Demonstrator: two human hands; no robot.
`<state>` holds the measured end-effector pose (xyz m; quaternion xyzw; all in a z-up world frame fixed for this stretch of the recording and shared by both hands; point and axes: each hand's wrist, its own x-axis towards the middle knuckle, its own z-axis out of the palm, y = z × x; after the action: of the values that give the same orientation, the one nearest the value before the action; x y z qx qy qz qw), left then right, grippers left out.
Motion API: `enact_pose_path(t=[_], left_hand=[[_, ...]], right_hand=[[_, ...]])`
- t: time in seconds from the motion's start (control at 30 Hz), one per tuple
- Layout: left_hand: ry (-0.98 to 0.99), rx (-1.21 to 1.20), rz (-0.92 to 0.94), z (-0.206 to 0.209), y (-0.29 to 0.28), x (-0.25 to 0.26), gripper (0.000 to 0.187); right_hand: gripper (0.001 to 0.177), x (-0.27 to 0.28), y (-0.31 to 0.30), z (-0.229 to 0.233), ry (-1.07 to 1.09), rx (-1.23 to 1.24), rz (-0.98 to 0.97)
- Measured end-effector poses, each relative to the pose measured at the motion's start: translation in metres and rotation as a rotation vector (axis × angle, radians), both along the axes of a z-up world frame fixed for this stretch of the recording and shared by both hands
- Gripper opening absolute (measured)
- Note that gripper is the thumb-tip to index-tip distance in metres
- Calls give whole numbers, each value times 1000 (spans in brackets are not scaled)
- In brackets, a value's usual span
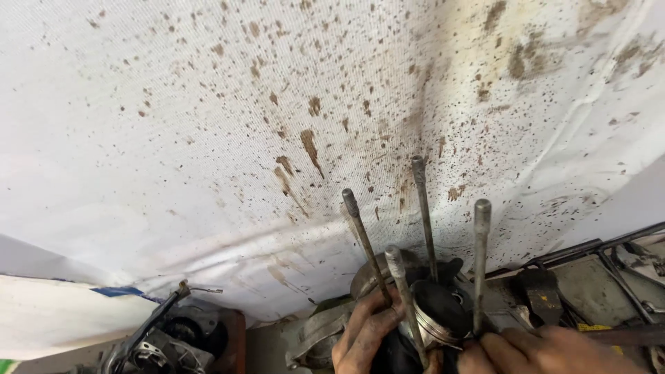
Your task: The person uses a pair of pliers to remove a piston ring from a piston held in a vise. The hands are covered in grease, and the task involves manipulating the ring with the tool while the piston is secured.
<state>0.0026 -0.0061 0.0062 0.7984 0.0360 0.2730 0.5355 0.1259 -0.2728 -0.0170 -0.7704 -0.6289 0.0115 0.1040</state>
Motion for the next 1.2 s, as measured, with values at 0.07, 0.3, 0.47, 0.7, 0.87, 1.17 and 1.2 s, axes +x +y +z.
enact_pose_path(t=[0.07,0.3,0.47,0.7,0.87,1.17,1.2], left_hand=[[-32,20,15,4,-2,-2,42],[-77,2,-19,19,0,-3,44],[-97,-4,1,29,-11,0,41],[-118,-29,-16,40,-10,3,40],[-156,-26,-14,41,-20,0,43],[-128,-10,73,42,-26,3,44],[-131,-8,60,42,-25,0,45]], right_hand=[[16,1,4,13,-238,-9,205],[33,-26,26,33,210,-342,-381],[25,-19,6,15,103,59,-195],[42,-11,-2,-12,444,-128,-586],[40,-23,6,2,589,367,-562],[26,-38,14,65,339,-351,-496],[34,-40,4,41,153,-92,-382]])
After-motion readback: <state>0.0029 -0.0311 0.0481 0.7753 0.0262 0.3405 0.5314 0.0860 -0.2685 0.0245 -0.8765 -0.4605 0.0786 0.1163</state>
